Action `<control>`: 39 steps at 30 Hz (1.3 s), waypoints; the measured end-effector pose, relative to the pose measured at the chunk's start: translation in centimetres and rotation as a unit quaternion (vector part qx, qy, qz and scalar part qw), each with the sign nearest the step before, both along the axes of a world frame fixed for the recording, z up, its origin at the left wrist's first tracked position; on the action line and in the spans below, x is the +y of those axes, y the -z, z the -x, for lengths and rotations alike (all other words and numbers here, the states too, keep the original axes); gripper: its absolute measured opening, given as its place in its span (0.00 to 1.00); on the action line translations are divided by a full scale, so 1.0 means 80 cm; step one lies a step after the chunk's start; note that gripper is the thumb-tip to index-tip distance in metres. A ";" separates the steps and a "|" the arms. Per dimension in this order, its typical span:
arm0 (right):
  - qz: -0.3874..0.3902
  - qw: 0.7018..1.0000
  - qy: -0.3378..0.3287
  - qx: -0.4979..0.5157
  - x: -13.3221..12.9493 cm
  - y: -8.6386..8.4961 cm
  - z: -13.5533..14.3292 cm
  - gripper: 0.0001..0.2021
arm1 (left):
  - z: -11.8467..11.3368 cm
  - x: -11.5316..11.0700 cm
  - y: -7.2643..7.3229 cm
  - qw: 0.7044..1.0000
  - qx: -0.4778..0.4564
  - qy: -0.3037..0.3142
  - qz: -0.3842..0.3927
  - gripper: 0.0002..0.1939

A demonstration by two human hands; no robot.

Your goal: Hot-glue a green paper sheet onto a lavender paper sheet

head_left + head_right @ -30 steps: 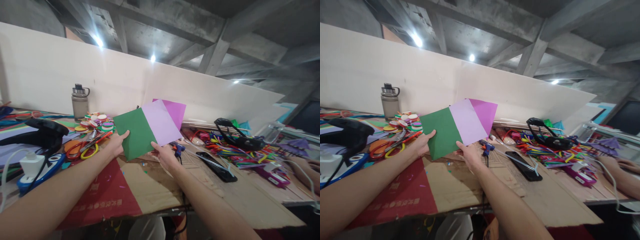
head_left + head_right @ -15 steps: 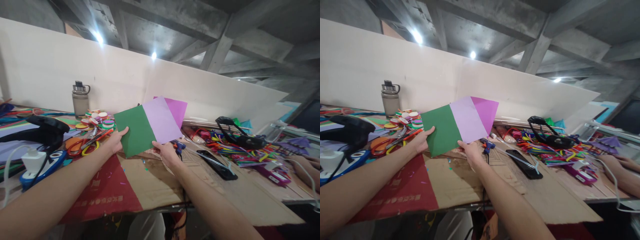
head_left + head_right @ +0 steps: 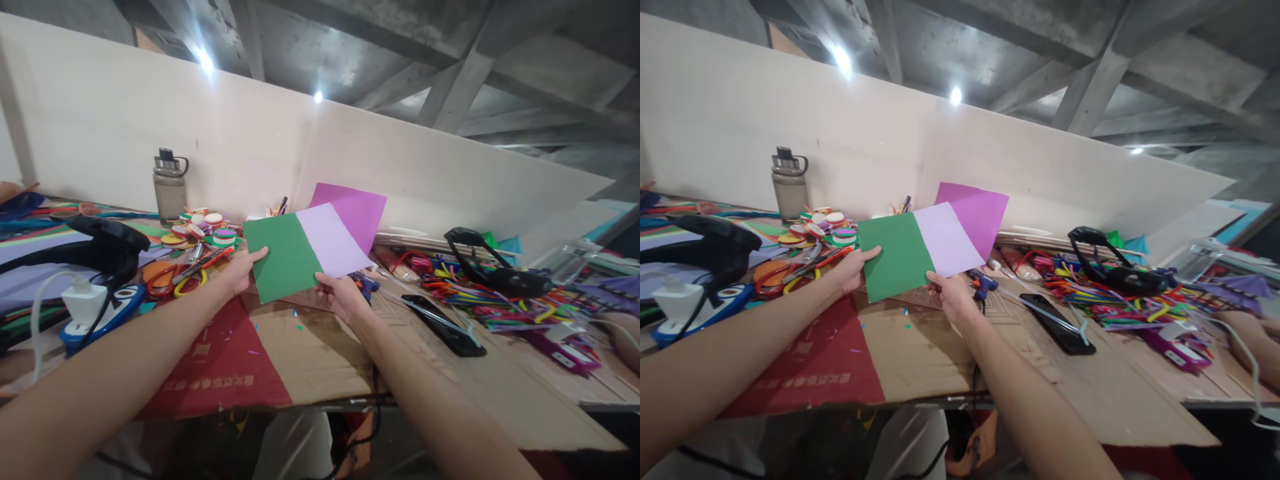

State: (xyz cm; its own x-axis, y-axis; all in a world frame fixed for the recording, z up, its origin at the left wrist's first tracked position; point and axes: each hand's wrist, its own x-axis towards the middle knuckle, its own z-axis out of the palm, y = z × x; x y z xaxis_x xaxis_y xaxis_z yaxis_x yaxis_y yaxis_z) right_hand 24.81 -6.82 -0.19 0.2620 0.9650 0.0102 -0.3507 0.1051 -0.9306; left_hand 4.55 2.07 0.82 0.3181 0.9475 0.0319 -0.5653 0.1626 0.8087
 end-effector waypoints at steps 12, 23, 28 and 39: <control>-0.127 0.871 0.003 -0.475 -0.014 0.002 0.000 0.13 | 0.006 0.022 0.010 0.994 0.016 -0.078 0.078 0.18; -0.265 0.655 0.073 -0.704 -0.017 -0.001 0.008 0.26 | -0.015 0.001 -0.004 0.980 0.077 -0.037 0.180 0.19; -0.246 0.646 0.027 -0.723 -0.013 0.002 0.006 0.25 | -0.019 0.001 0.002 0.972 0.132 -0.030 0.191 0.14; -0.169 0.598 -0.081 -0.779 -0.016 0.007 0.018 0.19 | 0.044 0.034 -0.009 0.772 0.581 -0.200 -0.164 0.14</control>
